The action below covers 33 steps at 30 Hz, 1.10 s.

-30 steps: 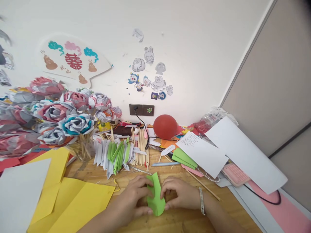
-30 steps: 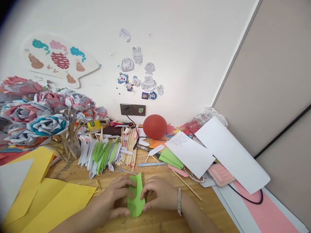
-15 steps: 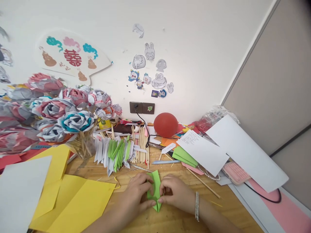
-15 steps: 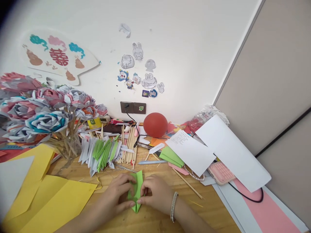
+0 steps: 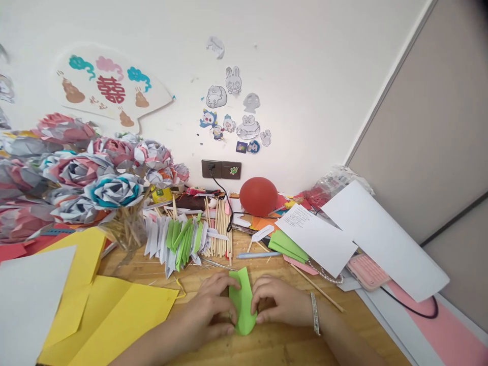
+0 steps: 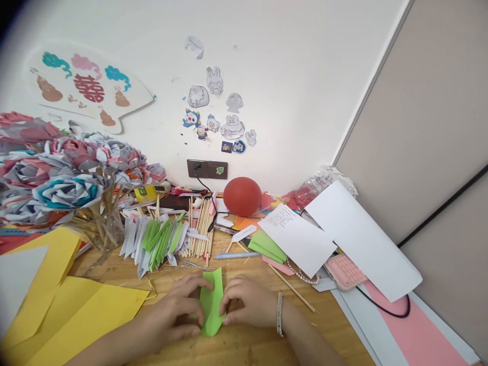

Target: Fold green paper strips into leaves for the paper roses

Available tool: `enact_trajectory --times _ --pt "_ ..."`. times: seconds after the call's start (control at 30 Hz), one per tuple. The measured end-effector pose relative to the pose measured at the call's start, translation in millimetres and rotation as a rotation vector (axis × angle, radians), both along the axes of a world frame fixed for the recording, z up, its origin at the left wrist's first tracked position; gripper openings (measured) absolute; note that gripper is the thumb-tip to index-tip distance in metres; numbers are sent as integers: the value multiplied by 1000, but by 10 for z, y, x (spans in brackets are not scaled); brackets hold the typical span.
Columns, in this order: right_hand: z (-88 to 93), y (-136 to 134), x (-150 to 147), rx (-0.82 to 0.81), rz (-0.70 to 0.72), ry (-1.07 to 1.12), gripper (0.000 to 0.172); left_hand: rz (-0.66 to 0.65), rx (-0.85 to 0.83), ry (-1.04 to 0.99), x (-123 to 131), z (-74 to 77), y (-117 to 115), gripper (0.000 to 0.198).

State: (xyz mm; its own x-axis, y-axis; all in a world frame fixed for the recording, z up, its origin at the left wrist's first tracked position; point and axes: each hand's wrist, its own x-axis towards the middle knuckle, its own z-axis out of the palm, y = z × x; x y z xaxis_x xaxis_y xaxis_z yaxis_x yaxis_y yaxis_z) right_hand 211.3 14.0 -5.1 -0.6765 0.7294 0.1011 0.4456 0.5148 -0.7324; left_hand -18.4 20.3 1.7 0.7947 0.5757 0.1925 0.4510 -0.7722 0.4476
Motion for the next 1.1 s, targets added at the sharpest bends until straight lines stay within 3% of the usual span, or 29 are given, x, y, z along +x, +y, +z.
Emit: enact_trajectory --times 0.23,0.43,0.67,1.1 --pt "-10 -14 -31 -22 -67 -26 13 32 8 4 35 12 -54 14" --pt "-2 -100 -120 -2 -234 -81 11 143 -86 15 113 -41 -62 9" --pt "-26 -154 -209 25 -381 -95 14 202 -63 -11 168 -119 -52 10" --pt "-58 -185 -323 49 -513 -104 17 276 -44 -36 237 -165 -90 12"
